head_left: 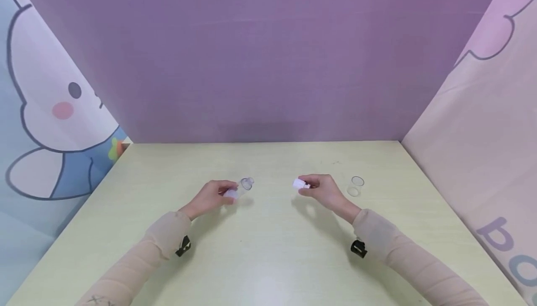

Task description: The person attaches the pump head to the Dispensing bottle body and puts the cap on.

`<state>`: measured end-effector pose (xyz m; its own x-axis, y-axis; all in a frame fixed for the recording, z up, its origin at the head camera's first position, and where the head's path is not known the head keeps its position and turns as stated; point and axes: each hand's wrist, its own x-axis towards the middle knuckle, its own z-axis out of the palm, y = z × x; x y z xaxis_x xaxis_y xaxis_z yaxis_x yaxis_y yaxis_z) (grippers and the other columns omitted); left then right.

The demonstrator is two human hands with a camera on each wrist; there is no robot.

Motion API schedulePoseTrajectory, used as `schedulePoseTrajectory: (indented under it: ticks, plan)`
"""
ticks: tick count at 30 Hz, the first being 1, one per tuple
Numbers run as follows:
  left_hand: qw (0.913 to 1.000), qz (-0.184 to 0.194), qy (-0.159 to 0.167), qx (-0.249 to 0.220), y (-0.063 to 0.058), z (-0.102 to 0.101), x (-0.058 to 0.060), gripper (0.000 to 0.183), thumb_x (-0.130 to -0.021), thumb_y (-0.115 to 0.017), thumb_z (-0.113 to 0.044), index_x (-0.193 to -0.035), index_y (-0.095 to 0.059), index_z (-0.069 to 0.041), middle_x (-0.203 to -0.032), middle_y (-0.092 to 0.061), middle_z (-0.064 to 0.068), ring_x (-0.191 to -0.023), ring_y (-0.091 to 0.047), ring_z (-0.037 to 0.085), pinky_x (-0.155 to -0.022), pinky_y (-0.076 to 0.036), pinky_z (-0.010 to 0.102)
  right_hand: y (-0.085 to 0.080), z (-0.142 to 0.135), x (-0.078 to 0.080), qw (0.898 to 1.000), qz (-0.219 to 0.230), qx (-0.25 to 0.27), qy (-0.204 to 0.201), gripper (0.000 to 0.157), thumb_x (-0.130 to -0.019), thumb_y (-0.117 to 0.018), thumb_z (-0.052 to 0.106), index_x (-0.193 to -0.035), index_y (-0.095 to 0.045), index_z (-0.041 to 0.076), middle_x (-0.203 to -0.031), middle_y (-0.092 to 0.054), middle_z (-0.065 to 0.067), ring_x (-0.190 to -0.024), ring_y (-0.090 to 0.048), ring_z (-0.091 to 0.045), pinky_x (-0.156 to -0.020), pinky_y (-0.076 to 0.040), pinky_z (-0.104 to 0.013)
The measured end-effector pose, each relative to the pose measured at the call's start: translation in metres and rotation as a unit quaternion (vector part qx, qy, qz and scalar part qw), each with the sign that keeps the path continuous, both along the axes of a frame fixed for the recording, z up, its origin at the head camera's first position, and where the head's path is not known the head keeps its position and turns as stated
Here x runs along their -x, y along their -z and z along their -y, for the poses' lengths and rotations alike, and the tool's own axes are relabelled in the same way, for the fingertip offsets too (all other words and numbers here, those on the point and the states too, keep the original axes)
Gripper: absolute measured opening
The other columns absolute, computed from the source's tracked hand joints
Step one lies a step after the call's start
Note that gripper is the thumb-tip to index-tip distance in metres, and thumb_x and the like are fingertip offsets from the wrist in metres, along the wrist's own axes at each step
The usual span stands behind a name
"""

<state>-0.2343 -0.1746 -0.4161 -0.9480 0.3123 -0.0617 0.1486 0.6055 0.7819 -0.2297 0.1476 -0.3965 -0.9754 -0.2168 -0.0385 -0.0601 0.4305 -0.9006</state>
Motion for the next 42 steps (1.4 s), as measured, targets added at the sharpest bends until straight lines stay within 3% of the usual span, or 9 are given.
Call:
schedulePoseTrajectory:
  ticks: [27,42]
  plan:
    - [0.9997,-0.006,0.023,-0.009,0.001,-0.007,-0.001,0.040,-0.079,-0.068,-0.005,-0.118,-0.059,0.000,-0.125,-0.056,0.019,-0.116,-0.051,0.037,-0.093,-0.047,0.042,-0.003,0.007,-0.003,1.000,0.003,0.017,-0.020,0.039,-0.081,-0.066,0.001,-0.118,-0.058,-0.004,-0.111,-0.063,-0.020,-0.093,-0.061,-0.018,-0.079,-0.054,-0.025]
    - [0.9999,0.004,0.012,0.001,0.001,-0.013,-0.001,0.040,-0.079,-0.068,-0.005,-0.118,-0.060,-0.002,-0.126,-0.055,0.018,-0.116,-0.052,0.035,-0.092,-0.047,0.042,0.000,0.011,-0.005,0.999,0.011,0.020,-0.034,0.038,-0.082,-0.065,0.001,-0.119,-0.058,-0.003,-0.114,-0.062,-0.020,-0.097,-0.061,-0.020,-0.081,-0.053,-0.027]
